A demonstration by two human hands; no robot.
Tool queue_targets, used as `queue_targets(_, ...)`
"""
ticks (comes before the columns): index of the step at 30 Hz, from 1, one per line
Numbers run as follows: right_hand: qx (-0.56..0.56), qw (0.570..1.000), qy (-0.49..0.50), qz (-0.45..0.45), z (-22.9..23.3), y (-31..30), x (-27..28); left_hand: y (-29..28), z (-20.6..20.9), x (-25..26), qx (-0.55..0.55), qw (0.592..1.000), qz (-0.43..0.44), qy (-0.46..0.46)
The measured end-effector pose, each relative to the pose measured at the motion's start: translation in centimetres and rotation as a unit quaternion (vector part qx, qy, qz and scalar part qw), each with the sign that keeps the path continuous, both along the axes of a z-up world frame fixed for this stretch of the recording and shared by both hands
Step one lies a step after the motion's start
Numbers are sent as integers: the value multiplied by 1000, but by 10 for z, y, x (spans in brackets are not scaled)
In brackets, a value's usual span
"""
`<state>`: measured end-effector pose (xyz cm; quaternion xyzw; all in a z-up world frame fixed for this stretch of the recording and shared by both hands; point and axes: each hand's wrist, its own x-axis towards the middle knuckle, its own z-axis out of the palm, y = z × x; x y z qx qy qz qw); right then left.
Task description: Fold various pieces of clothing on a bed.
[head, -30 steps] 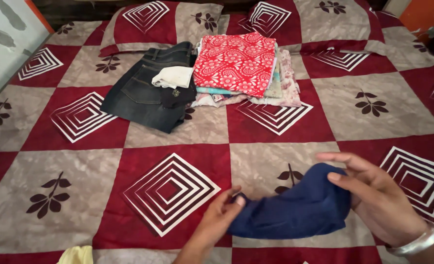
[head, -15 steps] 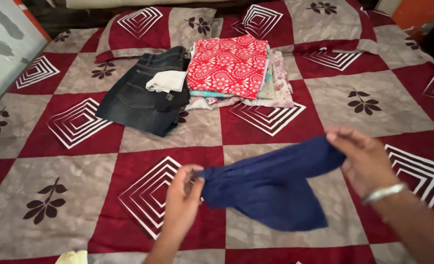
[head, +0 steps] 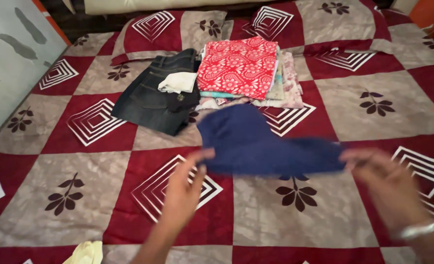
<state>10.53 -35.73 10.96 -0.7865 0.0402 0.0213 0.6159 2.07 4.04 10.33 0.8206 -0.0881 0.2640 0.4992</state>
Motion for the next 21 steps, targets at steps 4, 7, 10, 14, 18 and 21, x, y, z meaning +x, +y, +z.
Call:
queue_targets(4, -112, 976, 169, 86, -104, -11, -10, -5, -93, -45, 78, 991, 85, 68)
queue_targets(7, -147, 956, 150, 205, -138, -6, -11, -8, -122, -61, 75, 978, 87, 173)
queue_targets(10, -226, 935, 185, 203, -137, 6, -14, -8, -119, -66, 15, 950, 63, 305)
queue_targets(14, -250, 937, 200, 140, -141, 1, 0, 1, -123, -60, 22, 965, 30, 261)
queue_targets(18, -223, 929, 283, 87, -122, -5, 0, -3, -109, -47, -37, 946, 46, 319)
queue_targets(21, -259, 902, 316, 140, -131, -11, 7, 3, -123, -37, -145, 934, 42, 325)
